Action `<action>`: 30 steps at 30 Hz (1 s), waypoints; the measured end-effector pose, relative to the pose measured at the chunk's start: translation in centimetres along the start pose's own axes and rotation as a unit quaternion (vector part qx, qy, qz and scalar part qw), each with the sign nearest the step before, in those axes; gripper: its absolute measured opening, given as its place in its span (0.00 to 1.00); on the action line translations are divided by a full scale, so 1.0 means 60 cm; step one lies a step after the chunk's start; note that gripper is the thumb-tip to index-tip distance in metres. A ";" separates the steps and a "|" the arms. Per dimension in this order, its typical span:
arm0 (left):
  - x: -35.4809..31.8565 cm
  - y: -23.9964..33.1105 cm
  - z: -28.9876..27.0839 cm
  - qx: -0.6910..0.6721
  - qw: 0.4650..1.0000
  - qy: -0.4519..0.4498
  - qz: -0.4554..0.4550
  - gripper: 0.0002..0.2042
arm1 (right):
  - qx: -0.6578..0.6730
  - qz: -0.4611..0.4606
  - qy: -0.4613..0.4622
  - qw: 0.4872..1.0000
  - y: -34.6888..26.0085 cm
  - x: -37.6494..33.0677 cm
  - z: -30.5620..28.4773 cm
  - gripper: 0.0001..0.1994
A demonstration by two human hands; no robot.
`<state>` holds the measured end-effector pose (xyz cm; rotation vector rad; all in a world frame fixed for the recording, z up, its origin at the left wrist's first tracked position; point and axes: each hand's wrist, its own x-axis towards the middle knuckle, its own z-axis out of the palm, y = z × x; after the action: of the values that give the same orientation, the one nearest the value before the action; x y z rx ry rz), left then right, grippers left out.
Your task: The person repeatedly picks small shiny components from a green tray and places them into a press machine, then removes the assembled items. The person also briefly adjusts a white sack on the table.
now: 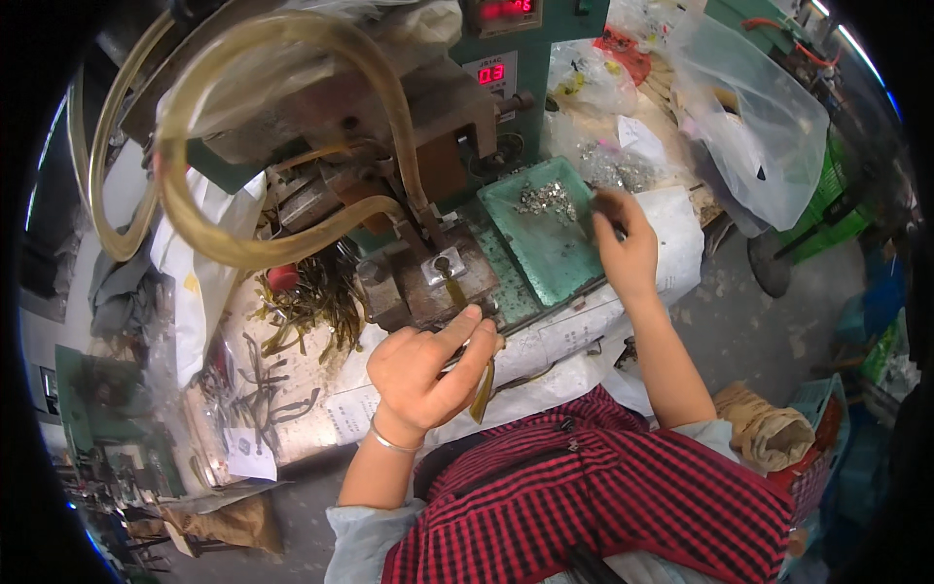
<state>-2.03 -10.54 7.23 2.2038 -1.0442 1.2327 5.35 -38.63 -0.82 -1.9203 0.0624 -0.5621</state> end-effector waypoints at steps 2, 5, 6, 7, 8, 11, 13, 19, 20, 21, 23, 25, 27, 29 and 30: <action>0.000 -0.001 -0.002 0.005 1.000 -0.006 0.001 0.14 | -0.112 0.027 -0.056 0.992 -0.012 -0.016 -0.006 0.11; -0.003 0.002 -0.007 -0.002 1.000 -0.016 -0.013 0.15 | -0.238 -0.032 -0.073 0.968 -0.016 -0.035 0.006 0.08; -0.004 0.006 -0.010 -0.018 0.999 -0.021 -0.029 0.16 | -0.270 -0.071 -0.066 0.958 -0.018 -0.038 0.015 0.08; -0.004 0.015 -0.009 -0.033 0.998 -0.026 -0.047 0.16 | -0.315 -0.080 -0.054 0.944 -0.015 -0.037 0.017 0.09; -0.005 0.019 -0.018 -0.037 0.997 -0.036 -0.063 0.16 | -0.340 -0.097 -0.045 0.934 -0.008 -0.037 0.021 0.09; -0.044 0.050 -0.036 -0.075 0.985 -0.022 -0.154 0.22 | -0.356 -0.115 -0.047 0.926 0.001 -0.033 0.041 0.06; -0.078 0.062 -0.092 0.057 0.980 -0.090 -0.166 0.15 | -0.323 -0.138 -0.006 0.936 -0.001 -0.043 0.042 0.05; -0.088 -0.073 -0.229 0.278 0.922 0.024 -0.268 0.10 | 0.099 0.163 -0.040 0.981 -0.015 -0.023 0.028 0.07; -0.097 -0.108 -0.236 0.302 0.919 -0.048 -0.249 0.07 | 0.173 0.196 -0.056 0.964 -0.019 -0.017 0.033 0.08; -0.119 -0.143 -0.234 0.306 0.908 -0.117 -0.263 0.06 | 0.185 0.196 -0.066 0.961 -0.021 -0.010 0.037 0.08; -0.183 -0.203 -0.224 0.340 0.870 -0.242 -0.263 0.06 | 0.213 0.197 -0.094 0.952 -0.022 -0.003 0.050 0.08; -0.259 -0.243 -0.202 0.382 0.826 -0.327 -0.254 0.07 | 0.162 0.148 -0.077 0.973 -0.020 -0.011 0.058 0.08; -0.324 -0.277 -0.191 0.364 0.832 -0.331 -0.255 0.06 | 0.074 0.096 -0.046 0.992 -0.017 -0.023 0.057 0.08; -0.339 -0.287 -0.181 0.329 0.848 -0.313 -0.272 0.05 | -0.038 0.009 0.008 0.999 -0.007 -0.040 0.034 0.08; -0.333 -0.281 -0.180 0.307 0.855 -0.307 -0.282 0.06 | -0.097 -0.031 0.035 0.994 -0.005 -0.051 0.019 0.07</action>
<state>-1.53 15.44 -3.87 3.1984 -0.0795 0.6301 3.04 -36.61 -2.01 -2.0967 0.1073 -0.6869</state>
